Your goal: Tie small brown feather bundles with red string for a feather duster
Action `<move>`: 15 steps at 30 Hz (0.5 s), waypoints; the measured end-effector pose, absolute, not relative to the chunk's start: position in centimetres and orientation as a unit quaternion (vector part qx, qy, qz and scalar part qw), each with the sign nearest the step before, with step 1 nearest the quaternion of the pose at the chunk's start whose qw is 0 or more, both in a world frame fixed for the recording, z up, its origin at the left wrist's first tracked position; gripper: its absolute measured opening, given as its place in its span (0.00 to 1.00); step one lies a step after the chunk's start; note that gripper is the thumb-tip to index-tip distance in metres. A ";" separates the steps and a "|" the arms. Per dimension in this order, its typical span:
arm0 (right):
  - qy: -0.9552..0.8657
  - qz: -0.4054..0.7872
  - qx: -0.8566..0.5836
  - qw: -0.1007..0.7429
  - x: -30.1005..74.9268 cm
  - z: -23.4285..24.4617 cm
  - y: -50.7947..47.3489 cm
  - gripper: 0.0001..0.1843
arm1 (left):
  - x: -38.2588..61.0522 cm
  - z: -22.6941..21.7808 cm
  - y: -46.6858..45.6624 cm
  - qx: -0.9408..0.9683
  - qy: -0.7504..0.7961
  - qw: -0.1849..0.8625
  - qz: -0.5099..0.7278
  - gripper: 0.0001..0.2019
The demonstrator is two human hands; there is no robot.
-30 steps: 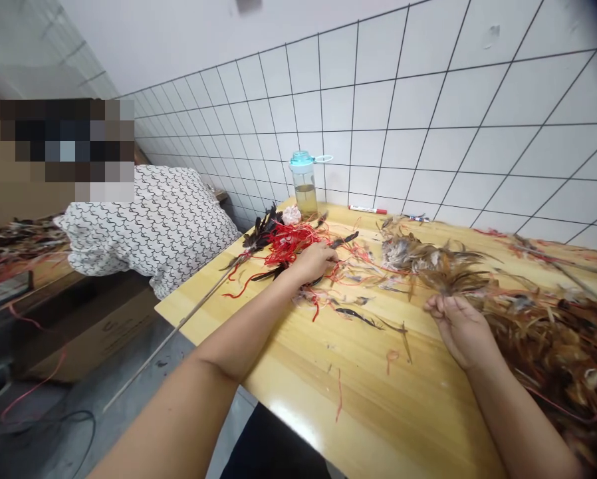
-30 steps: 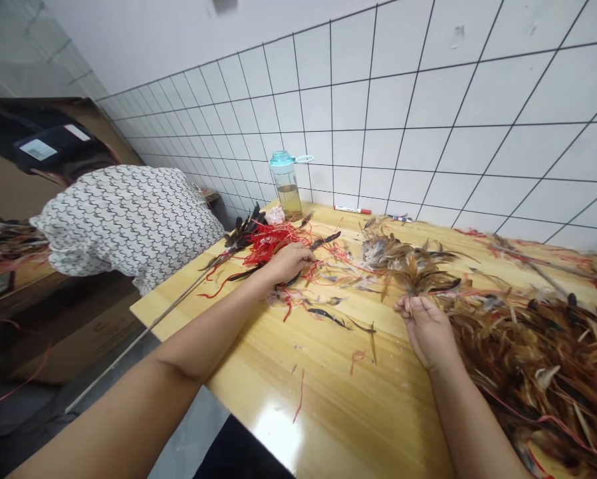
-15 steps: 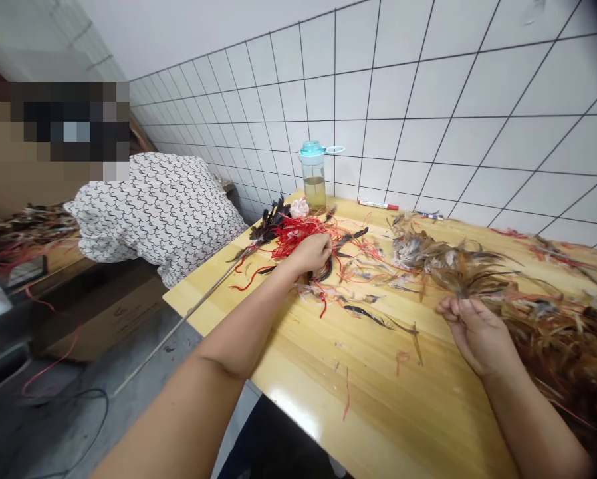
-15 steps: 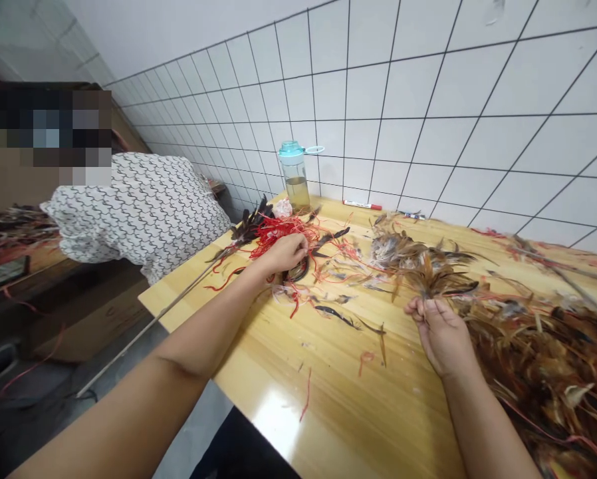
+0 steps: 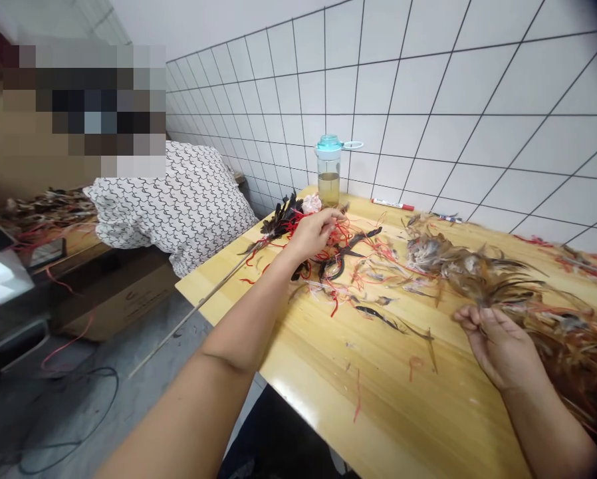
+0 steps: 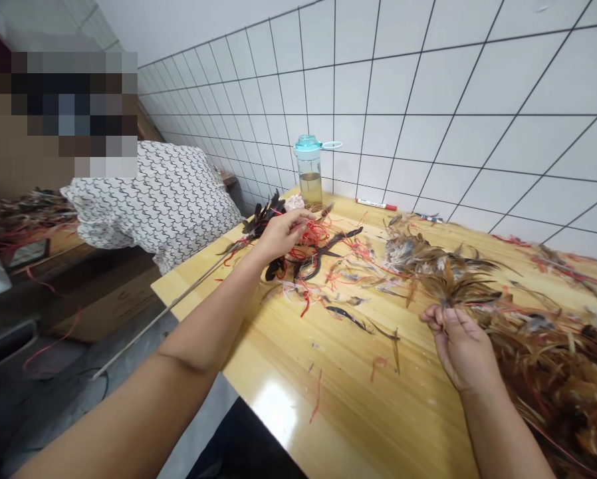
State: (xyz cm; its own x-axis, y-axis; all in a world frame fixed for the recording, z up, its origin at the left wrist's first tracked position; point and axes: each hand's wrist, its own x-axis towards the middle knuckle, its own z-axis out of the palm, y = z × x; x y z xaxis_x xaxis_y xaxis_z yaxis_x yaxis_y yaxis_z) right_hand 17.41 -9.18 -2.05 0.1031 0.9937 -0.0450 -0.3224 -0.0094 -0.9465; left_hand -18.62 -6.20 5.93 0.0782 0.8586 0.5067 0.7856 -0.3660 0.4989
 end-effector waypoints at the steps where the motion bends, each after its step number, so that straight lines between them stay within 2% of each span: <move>1: -0.377 0.554 -0.445 0.594 17.4 -2.1 -9.2 0.23 | -18.7 5.9 -6.2 0.744 0.556 0.053 0.368 0.17; 7: -0.389 0.562 -0.435 0.586 17.8 -2.5 -9.1 0.23 | -18.5 5.2 -5.8 0.767 0.591 0.069 0.242 0.16; 11: -0.397 0.561 -0.430 0.585 17.9 -2.6 -9.1 0.23 | -18.6 5.3 -5.9 0.745 0.616 0.071 0.247 0.13; 15: -0.398 0.561 -0.434 0.582 17.8 -2.6 -9.1 0.23 | -19.0 5.7 -6.2 0.733 0.617 0.097 0.270 0.06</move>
